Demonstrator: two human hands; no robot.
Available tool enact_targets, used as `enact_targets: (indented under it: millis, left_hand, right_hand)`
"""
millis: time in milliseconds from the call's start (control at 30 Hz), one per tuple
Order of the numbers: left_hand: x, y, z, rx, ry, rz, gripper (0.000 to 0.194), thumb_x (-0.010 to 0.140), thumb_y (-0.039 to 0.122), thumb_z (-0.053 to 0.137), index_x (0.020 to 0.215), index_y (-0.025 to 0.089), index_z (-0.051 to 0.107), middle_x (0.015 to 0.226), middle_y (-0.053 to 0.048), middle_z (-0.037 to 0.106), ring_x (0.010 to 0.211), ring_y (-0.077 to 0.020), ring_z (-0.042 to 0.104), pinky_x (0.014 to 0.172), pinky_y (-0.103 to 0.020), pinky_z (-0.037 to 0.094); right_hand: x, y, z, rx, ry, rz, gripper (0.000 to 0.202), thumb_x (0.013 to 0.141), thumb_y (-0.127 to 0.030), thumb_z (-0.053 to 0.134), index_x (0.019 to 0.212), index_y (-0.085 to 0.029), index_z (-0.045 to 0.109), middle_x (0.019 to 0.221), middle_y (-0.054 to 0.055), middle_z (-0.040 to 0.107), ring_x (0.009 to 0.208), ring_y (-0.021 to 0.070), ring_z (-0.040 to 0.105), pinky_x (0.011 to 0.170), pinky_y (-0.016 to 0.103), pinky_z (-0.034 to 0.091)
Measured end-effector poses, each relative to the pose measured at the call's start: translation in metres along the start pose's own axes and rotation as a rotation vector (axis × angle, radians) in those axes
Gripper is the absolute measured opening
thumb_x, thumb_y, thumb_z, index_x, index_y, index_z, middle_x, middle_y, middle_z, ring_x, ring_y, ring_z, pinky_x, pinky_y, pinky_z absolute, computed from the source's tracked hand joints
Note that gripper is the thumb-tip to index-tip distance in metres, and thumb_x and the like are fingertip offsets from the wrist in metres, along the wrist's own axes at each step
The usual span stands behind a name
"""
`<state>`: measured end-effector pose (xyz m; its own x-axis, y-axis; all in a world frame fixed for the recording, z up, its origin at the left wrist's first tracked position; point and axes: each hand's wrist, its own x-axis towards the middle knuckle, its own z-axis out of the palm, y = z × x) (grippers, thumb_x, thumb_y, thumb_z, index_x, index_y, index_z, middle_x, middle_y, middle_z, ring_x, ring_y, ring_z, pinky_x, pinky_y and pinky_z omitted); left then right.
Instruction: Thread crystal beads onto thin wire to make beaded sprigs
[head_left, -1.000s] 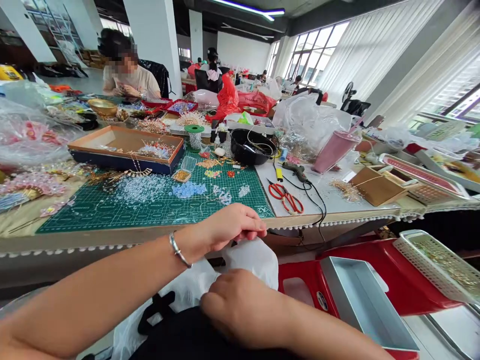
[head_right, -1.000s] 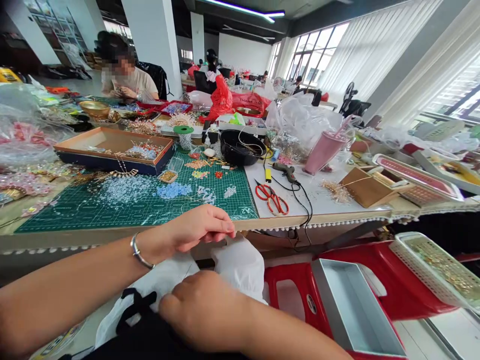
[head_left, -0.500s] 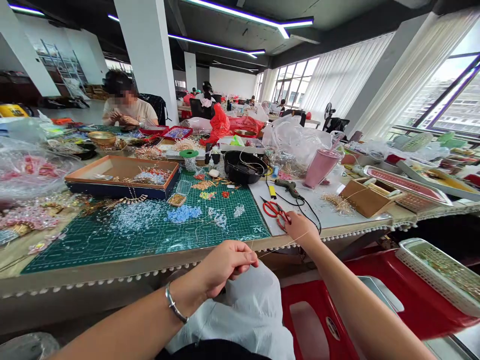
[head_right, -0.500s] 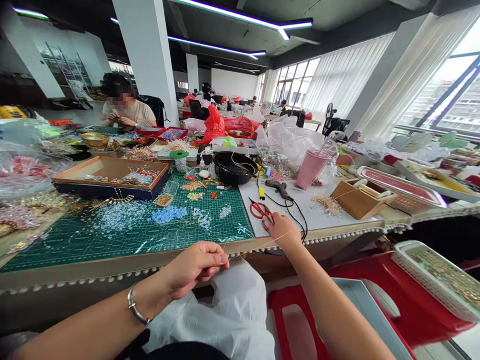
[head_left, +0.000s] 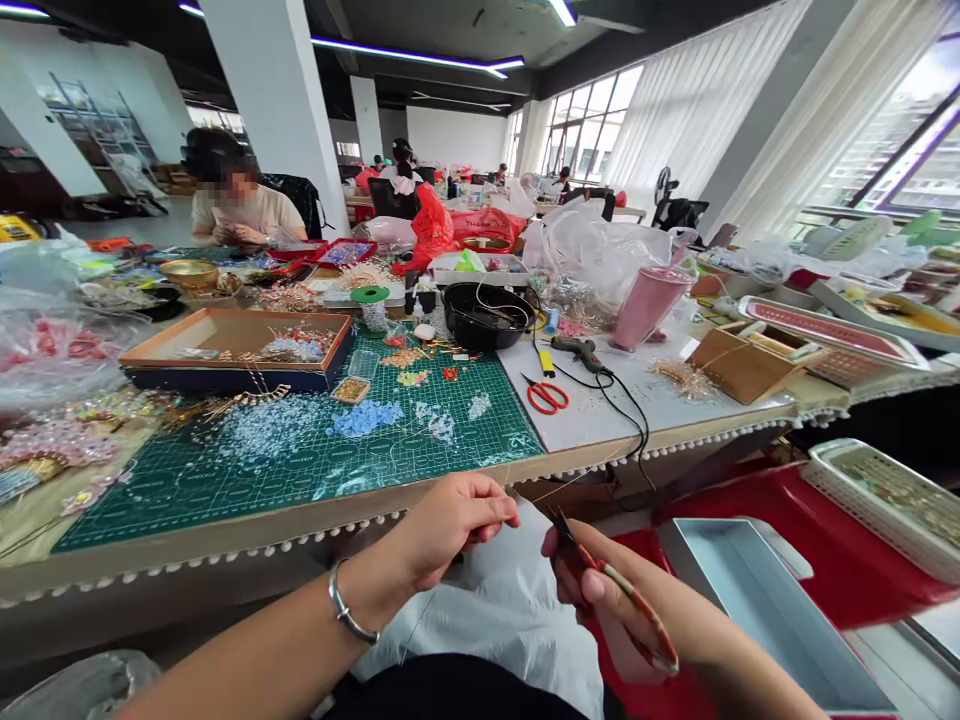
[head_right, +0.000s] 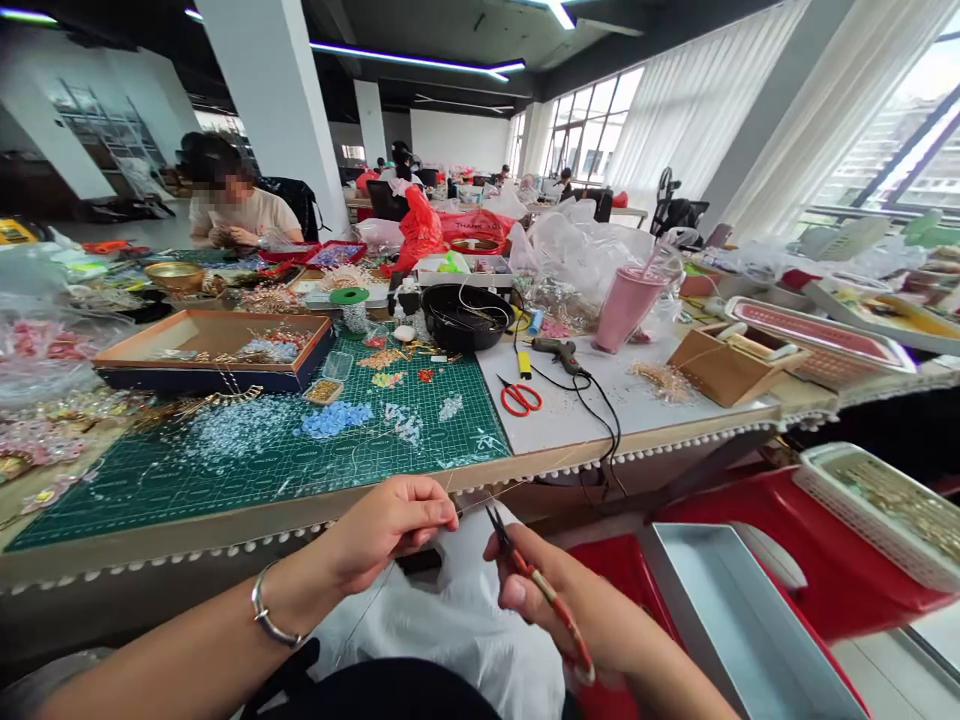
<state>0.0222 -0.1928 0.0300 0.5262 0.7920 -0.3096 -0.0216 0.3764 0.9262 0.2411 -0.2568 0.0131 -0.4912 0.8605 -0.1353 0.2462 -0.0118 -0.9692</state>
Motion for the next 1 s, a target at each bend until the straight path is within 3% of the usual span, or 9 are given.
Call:
enact_targets:
  millis: [167,300,500,600,667,767,867,933,1000]
  left_hand:
    - [0.000,-0.006,0.004,0.082,-0.024,0.017,0.022,0.077,0.034,0.061,0.071,0.012,0.062,0.052,0.003,0.045,0.050,-0.0075,0.033,0.051,-0.023,0.019]
    - [-0.002,-0.009,0.002,0.178,-0.026,0.025,0.020,0.076,0.033,0.060,0.072,0.013,0.063,0.054,0.003,0.046,0.051,-0.0085,0.035,0.052,-0.024,0.024]
    - [0.000,-0.014,0.002,0.257,-0.052,0.009,0.022,0.078,0.035,0.059,0.073,0.013,0.062,0.052,0.004,0.045,0.049,-0.0082,0.033,0.052,-0.024,0.026]
    - [0.001,-0.016,0.002,0.204,-0.045,0.009,0.022,0.077,0.034,0.060,0.073,0.013,0.062,0.055,0.003,0.047,0.050,-0.0080,0.034,0.052,-0.024,0.024]
    - [0.001,-0.016,0.002,0.145,-0.030,0.005,0.021,0.077,0.033,0.061,0.074,0.012,0.062,0.056,0.002,0.048,0.051,-0.0077,0.035,0.051,-0.023,0.021]
    - [-0.002,-0.013,0.001,0.036,-0.025,-0.003,0.022,0.079,0.033,0.061,0.076,0.011,0.063,0.056,0.002,0.047,0.051,-0.0068,0.034,0.050,-0.023,0.017]
    - [-0.009,-0.011,-0.003,-0.083,-0.016,-0.004,0.021,0.080,0.031,0.061,0.077,0.010,0.063,0.057,0.003,0.046,0.051,-0.0056,0.032,0.049,-0.023,0.016]
    - [-0.014,-0.010,-0.008,-0.171,0.010,0.003,0.020,0.080,0.030,0.062,0.077,0.010,0.063,0.058,0.003,0.045,0.050,-0.0048,0.030,0.049,-0.023,0.015]
    - [-0.018,-0.009,-0.014,-0.252,0.036,0.017,0.021,0.080,0.032,0.062,0.079,0.011,0.062,0.057,0.004,0.044,0.048,-0.0042,0.027,0.048,-0.022,0.015]
  right_hand:
    - [0.003,-0.014,-0.004,-0.168,0.002,0.000,0.029,0.088,-0.048,0.049,0.093,-0.019,0.050,0.080,-0.001,0.046,0.069,0.0124,0.039,0.059,0.021,0.036]
    - [0.007,-0.011,0.000,-0.232,0.028,0.035,0.028,0.088,-0.047,0.049,0.088,-0.020,0.048,0.075,-0.002,0.043,0.064,0.0111,0.036,0.052,0.020,0.032]
    - [0.006,-0.006,0.002,-0.524,0.089,0.074,0.027,0.086,-0.045,0.053,0.078,-0.021,0.045,0.068,-0.004,0.049,0.059,0.0106,0.040,0.050,0.020,0.032]
    - [0.016,-0.001,-0.010,-0.648,0.205,0.110,0.030,0.084,-0.049,0.053,0.076,-0.021,0.048,0.065,-0.002,0.054,0.055,0.0118,0.045,0.050,0.021,0.034]
    - [0.032,0.004,-0.030,-0.739,0.350,0.139,0.029,0.082,-0.049,0.055,0.078,-0.020,0.053,0.061,0.000,0.055,0.054,0.0144,0.047,0.050,0.024,0.034]
    - [0.066,0.011,-0.072,-0.805,0.537,0.141,0.029,0.082,-0.033,0.055,0.106,-0.018,0.057,0.071,0.006,0.061,0.066,0.0222,0.055,0.061,0.031,0.039]
    - [0.095,0.008,-0.097,-0.791,0.595,0.046,0.038,0.082,-0.027,0.052,0.119,-0.017,0.056,0.100,0.014,0.063,0.093,0.0293,0.058,0.082,0.041,0.041]
    - [0.105,0.001,-0.089,-0.744,0.561,-0.046,0.035,0.084,-0.028,0.050,0.117,-0.018,0.061,0.114,0.015,0.060,0.108,0.0307,0.054,0.095,0.045,0.037]
    - [0.106,-0.005,-0.063,-0.665,0.450,-0.139,0.031,0.087,-0.031,0.049,0.111,-0.022,0.066,0.118,0.012,0.061,0.115,0.0277,0.052,0.102,0.042,0.034]
